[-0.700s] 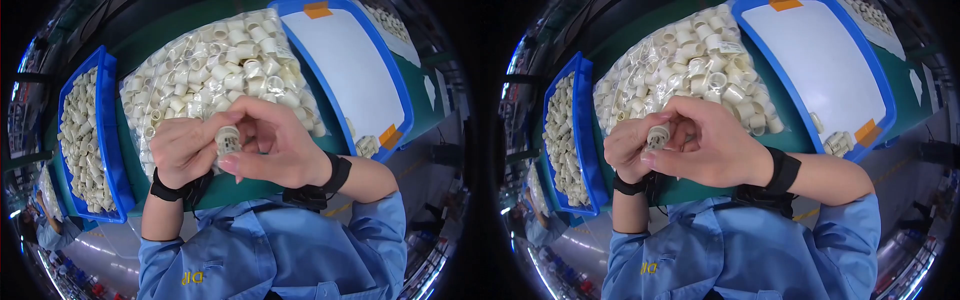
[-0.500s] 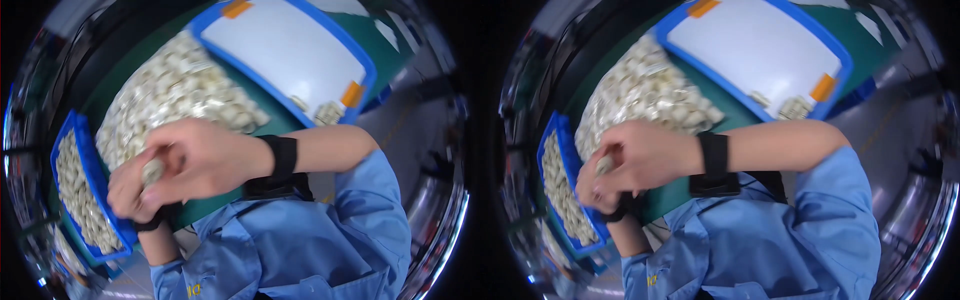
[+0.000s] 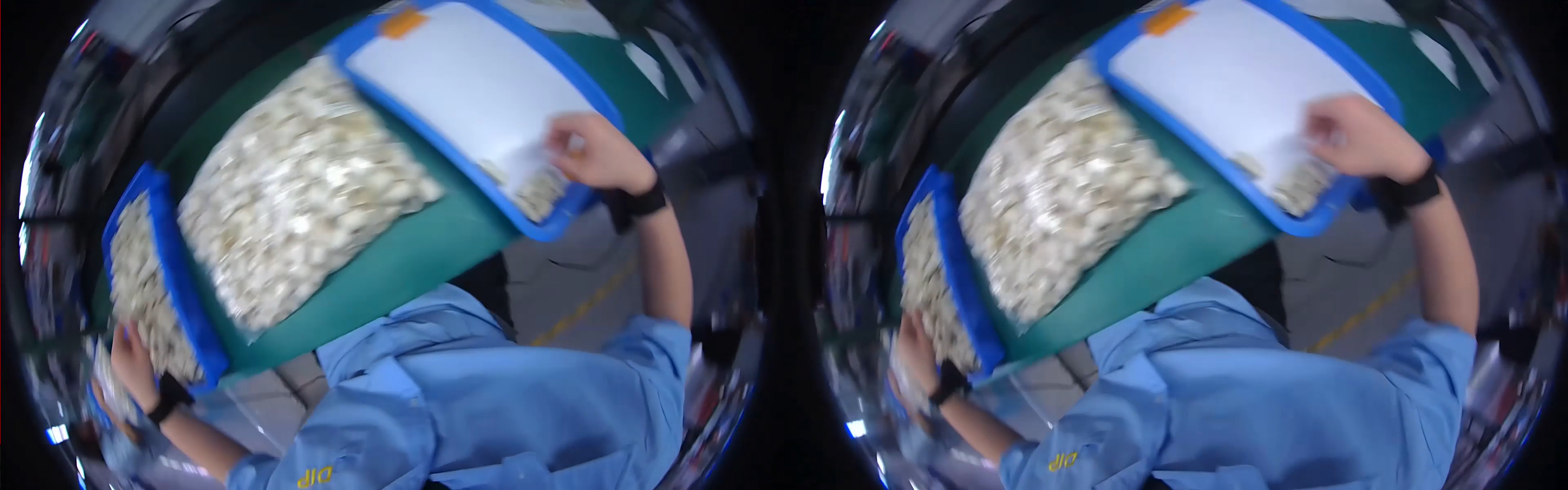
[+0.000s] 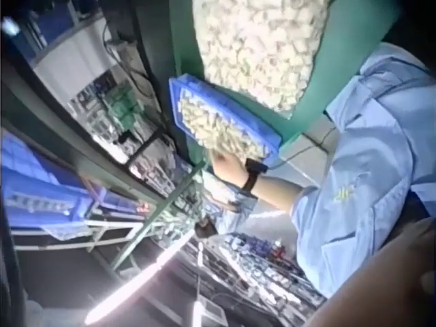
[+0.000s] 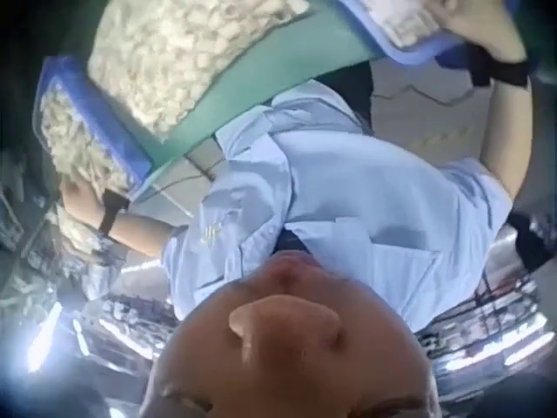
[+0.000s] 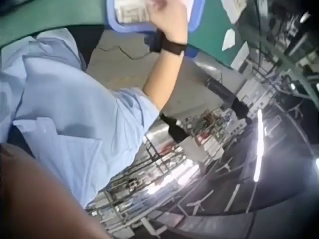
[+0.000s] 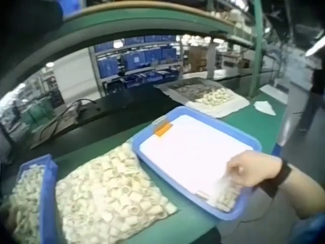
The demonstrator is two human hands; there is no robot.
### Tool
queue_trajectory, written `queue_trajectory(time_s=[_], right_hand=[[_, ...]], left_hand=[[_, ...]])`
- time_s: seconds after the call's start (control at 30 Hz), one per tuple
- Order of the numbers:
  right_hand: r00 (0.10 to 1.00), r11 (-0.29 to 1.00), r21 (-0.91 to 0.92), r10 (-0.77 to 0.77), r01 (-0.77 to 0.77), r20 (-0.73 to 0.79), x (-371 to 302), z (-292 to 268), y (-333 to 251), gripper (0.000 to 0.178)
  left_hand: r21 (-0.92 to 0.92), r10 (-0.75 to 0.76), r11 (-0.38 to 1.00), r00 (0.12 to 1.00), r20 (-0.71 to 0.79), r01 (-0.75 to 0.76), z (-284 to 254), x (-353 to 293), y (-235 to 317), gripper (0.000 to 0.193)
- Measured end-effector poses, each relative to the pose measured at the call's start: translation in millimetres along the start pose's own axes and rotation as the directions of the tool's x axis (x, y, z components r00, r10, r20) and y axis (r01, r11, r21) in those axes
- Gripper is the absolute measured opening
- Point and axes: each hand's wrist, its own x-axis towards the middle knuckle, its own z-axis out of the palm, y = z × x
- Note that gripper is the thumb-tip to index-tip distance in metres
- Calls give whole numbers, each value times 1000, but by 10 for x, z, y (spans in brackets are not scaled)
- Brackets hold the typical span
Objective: The person picks up a plastic sleeve and a component by hand, fits the component into the sleeve, and places the assembly into a blue bin. This process is repeated multiple times, with the person occasionally turning the assemblies over to inspect them.
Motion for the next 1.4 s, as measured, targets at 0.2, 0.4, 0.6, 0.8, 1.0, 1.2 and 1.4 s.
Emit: queue_trajectory(time_s=[0.2, 0.4, 0.6, 0.8, 1.0, 1.2, 1.4], right_hand=[[902, 932, -9, 353, -362, 247, -165, 190, -4, 20], [969, 966, -200, 195, -163, 153, 274, 279, 43, 20], [965, 975, -109, -211, 196, -155, 800, 334, -816, 22], [881, 884, 53, -454, 464, -133, 1205, 750, -1778, 23], [819, 797, 193, -549, 573, -166, 1616, 1138, -1881, 26], [822, 763, 309, -549, 567, -153, 1546, 1254, -1840, 26], [827, 705, 434, -508, 561, -242, 1481, 1330, -1770, 27]], left_hand=[[-252, 1, 968, 998, -66, -18, -72, -82, 1232, 21], [-379, 183, 911, 983, 19, -162, 287, 39, 1924, 9], [-559, 419, 798, 874, 245, -226, 691, 328, 2135, 15], [-350, 327, 912, 894, 306, -214, 887, 328, 2355, 26], [-548, 416, 826, 797, 438, -130, 853, 538, 2214, 32], [-936, 354, 346, 913, 202, 73, 685, 462, 2538, 36], [-949, 396, -274, 918, 35, 154, 930, 268, 2704, 42]])
